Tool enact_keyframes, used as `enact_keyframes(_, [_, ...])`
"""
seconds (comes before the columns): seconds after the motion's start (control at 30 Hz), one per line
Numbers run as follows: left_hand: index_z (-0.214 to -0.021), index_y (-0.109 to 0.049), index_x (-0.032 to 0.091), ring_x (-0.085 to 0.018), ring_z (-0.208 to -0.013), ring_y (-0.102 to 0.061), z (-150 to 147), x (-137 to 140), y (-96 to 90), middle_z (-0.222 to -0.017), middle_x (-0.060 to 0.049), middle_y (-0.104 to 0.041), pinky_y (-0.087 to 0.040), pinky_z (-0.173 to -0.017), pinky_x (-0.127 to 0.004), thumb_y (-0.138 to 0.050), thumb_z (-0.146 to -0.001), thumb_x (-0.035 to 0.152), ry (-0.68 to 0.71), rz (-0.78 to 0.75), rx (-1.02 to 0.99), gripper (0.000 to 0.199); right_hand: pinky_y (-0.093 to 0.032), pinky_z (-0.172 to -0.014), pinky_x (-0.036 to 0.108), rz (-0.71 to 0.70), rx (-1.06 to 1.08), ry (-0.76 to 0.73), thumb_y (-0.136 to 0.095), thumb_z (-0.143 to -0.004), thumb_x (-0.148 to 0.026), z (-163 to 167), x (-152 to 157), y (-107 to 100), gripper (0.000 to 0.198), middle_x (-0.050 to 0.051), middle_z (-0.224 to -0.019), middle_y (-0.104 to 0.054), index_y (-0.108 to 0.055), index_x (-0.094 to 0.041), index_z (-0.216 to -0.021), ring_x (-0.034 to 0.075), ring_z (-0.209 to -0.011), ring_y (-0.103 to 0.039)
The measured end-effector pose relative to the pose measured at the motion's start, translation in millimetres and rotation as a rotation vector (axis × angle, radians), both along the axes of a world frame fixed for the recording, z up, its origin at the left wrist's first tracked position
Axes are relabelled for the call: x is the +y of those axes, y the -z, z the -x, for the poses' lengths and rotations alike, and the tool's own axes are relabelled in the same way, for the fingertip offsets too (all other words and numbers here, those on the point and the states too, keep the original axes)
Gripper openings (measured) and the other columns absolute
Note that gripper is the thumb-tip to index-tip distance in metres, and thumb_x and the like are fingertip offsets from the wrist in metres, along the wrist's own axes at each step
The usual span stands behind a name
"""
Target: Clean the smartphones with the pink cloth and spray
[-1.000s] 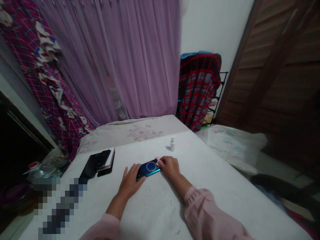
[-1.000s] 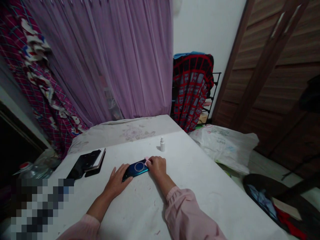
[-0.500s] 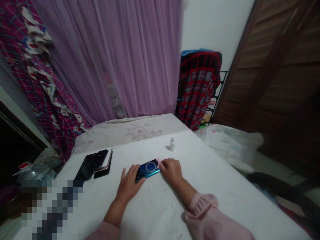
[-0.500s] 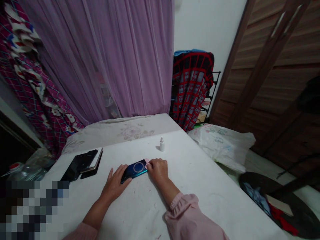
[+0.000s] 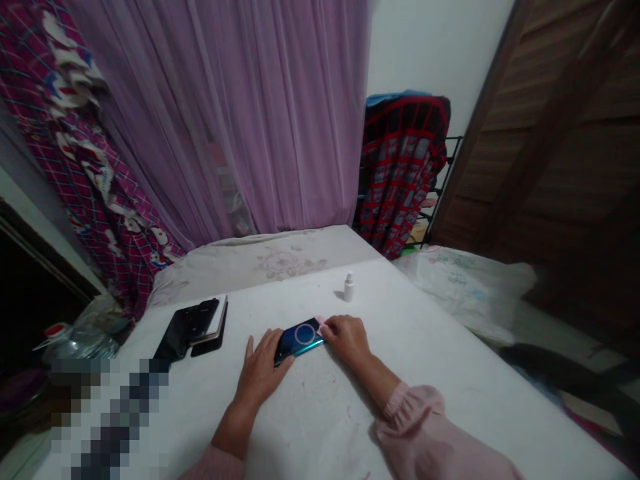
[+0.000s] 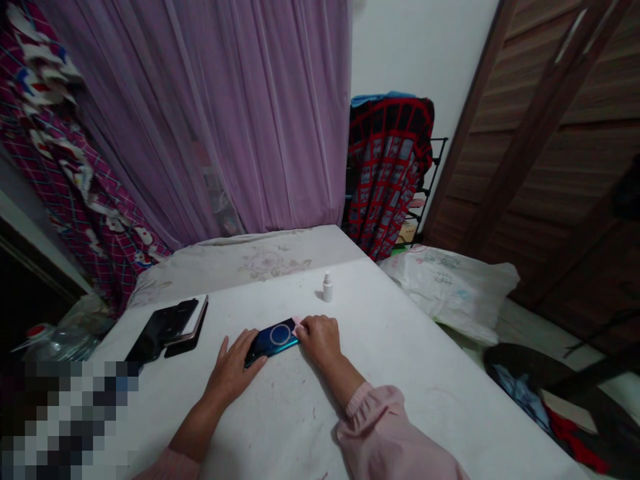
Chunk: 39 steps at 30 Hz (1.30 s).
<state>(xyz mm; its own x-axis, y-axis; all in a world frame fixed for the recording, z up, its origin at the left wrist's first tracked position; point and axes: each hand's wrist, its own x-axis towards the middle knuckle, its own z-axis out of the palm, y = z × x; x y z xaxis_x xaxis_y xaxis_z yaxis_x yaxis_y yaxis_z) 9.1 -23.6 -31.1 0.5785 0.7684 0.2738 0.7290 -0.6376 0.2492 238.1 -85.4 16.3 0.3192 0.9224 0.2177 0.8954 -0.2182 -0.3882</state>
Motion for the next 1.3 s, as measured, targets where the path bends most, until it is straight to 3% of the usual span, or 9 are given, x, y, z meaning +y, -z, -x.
enact_keyframes(0.13, [-0.140, -0.041, 0.024, -0.028, -0.135, -0.040, 1, 2, 1.9, -0.141, -0.009, -0.052, -0.016, -0.115, -0.056, -0.052, -0.089, 0.037, 0.023, 0.011, -0.007, 0.054, -0.036, -0.071, 0.028, -0.003, 0.027, -0.007, -0.059, -0.086, -0.035, -2, -9, 2, 0.019, 0.001, -0.084, -0.075, -0.075, -0.027, -0.084, 0.017, -0.081, -0.065])
enact_keyframes(0.43, [-0.139, -0.042, 0.020, -0.028, -0.137, -0.037, 0, 0, -4.2, -0.143, -0.010, -0.049, -0.017, -0.116, -0.057, -0.051, -0.089, 0.038, 0.019, 0.060, 0.018, 0.053, -0.035, -0.068, 0.028, 0.010, 0.028, 0.044, -0.053, -0.090, -0.041, 3, 39, -1, 0.027, 0.004, -0.091, -0.076, -0.075, -0.025, -0.090, 0.018, -0.085, -0.066])
enact_keyframes(0.77, [-0.139, -0.041, 0.020, -0.027, -0.137, -0.038, 0, 0, -1.5, -0.142, -0.010, -0.050, -0.017, -0.116, -0.057, -0.050, -0.090, 0.038, 0.011, 0.048, 0.016, 0.053, -0.037, -0.070, 0.027, 0.064, 0.056, -0.038, -0.056, -0.088, -0.036, -5, -6, -7, 0.021, 0.000, -0.087, -0.076, -0.076, -0.028, -0.087, 0.017, -0.082, -0.066])
enact_keyframes(1.1, [-0.138, -0.042, 0.021, -0.027, -0.136, -0.040, 1, 2, -0.3, -0.142, -0.010, -0.051, -0.021, -0.115, -0.055, -0.051, -0.090, 0.037, 0.027, 0.015, 0.028, 0.052, -0.037, -0.073, 0.026, 0.094, 0.088, 0.019, -0.054, -0.090, -0.037, 1, 40, -8, 0.023, 0.003, -0.098, -0.075, -0.074, -0.027, -0.095, 0.018, -0.093, -0.064])
enact_keyframes(1.3, [-0.138, -0.042, 0.021, -0.027, -0.136, -0.040, 0, 0, -0.3, -0.142, -0.010, -0.051, -0.021, -0.115, -0.055, -0.050, -0.090, 0.039, 0.008, 0.009, 0.027, 0.052, -0.037, -0.070, 0.025, 0.104, 0.115, 0.015, -0.055, -0.089, -0.038, -5, 25, -8, 0.022, 0.000, -0.096, -0.075, -0.074, -0.028, -0.094, 0.016, -0.089, -0.065])
